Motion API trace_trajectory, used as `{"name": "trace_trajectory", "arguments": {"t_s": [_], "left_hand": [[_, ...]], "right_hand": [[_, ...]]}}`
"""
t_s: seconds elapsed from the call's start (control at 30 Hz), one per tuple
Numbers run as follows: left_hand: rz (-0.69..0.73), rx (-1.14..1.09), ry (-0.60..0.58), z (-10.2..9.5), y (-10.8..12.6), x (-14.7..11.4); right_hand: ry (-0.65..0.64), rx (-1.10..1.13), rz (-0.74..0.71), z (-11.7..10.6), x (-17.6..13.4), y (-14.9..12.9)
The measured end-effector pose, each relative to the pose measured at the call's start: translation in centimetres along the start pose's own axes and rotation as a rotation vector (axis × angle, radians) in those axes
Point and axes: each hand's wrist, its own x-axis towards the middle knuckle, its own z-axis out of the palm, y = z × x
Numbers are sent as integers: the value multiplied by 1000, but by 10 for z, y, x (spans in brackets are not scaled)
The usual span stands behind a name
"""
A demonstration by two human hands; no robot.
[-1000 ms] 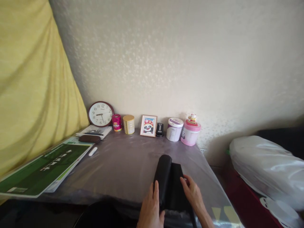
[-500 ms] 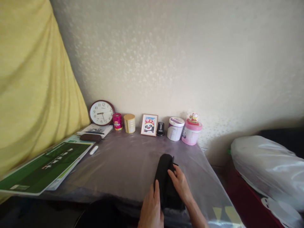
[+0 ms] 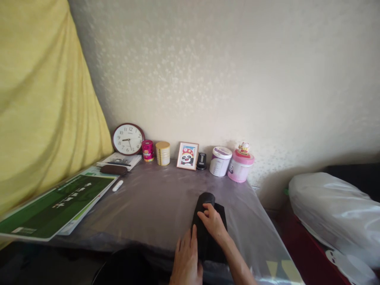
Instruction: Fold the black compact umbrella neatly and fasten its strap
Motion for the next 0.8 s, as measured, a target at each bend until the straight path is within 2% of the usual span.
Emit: {"name": "trace_trajectory", "arguments": {"t_s": [0.1, 0.2, 0.3, 0.53, 0.6, 0.73, 0.8], "left_hand": [[3, -17, 26, 3, -3, 1], [24, -26, 119, 4, -4, 0], [41, -25, 189, 1, -1, -2], [26, 23, 190, -3, 3, -5], [16, 15, 184, 2, 1, -5], [11, 1, 216, 13, -5, -3], [5, -1, 198, 16, -7, -1]], "right_hand": [[-147, 154, 96, 3, -1, -7], [-229, 218, 127, 5, -1, -9], [-269, 201, 99, 5, 1, -8], [-265, 115, -22, 4, -3, -8], [-202, 52, -117, 1, -11, -9], [49, -122, -513, -4, -27, -3], [64, -185, -622, -5, -28, 6]]}}
